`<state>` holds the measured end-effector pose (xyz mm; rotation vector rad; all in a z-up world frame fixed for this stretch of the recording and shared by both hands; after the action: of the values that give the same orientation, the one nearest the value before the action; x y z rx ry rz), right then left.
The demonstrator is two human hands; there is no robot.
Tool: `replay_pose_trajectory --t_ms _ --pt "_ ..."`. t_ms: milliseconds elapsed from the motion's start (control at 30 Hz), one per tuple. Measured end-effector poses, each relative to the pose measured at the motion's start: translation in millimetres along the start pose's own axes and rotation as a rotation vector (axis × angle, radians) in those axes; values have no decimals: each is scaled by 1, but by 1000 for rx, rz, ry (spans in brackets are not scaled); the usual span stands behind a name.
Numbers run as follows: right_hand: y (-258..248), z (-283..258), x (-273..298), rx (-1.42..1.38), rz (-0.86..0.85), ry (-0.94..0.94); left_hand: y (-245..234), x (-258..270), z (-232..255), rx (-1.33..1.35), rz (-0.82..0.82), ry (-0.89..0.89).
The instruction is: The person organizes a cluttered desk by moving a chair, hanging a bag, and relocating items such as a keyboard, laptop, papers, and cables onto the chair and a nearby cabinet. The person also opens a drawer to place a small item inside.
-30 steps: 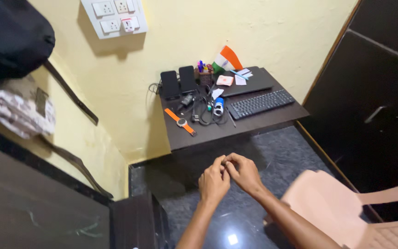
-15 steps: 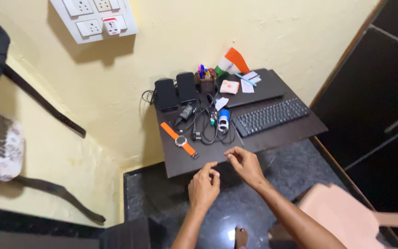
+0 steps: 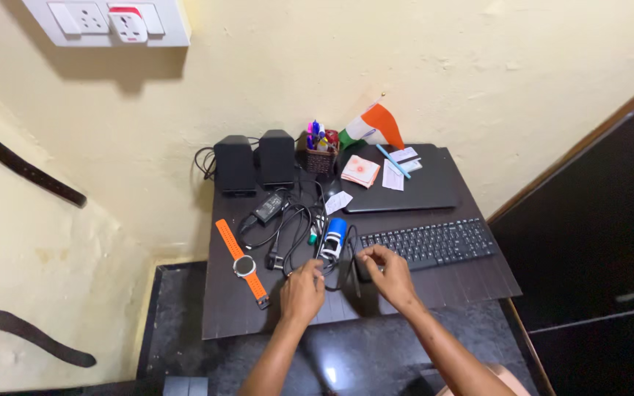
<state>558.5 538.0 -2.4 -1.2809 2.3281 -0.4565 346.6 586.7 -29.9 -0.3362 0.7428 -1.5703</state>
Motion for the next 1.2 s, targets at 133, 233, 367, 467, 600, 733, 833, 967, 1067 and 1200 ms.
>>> replay_pose_trajectory --t_ms 133,233,367,467,600,733,833,967,1067,1200 --pt "7 1 -22 62 -5 -76 24 -27 -21 -43 -1 -79" --pt "16 -5 -31 158 -20 -92 31 -46 -28 -107 0 -34" --pt "32 -26 -42 238 -48 -214 48 -72 -30 -130 -40 79" --pt "49 -26 -46 279 -84 -201 62 -82 -32 -177 -89 155" --pt "74 -29 -49 371 -93 -283 75 -96 -34 -312 -118 230" --pt "101 -10 -50 512 -162 -173 81 -106 -37 -350 -135 279" --pt "111 -3 -49 614 -165 -125 81 -115 -39 -320 -161 267" --pt "111 5 -50 672 -142 -58 61 -121 -40 -283 -232 160" --pt "107 11 -51 694 -161 -19 26 -128 -32 -144 -204 109" --pt "105 19 -50 662 -179 22 -22 -142 -28 258 -15 81"
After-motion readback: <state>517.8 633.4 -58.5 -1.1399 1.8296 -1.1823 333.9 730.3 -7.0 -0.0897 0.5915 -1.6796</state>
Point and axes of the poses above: each hand's wrist, its own x-axis away from the middle knuckle, its own y-axis out of the palm, z = x × y, the point moved 10 cm from there along -x, towards the middle knuckle, and after that the axes turned 11 degrees about z, right-handed, at the moved point
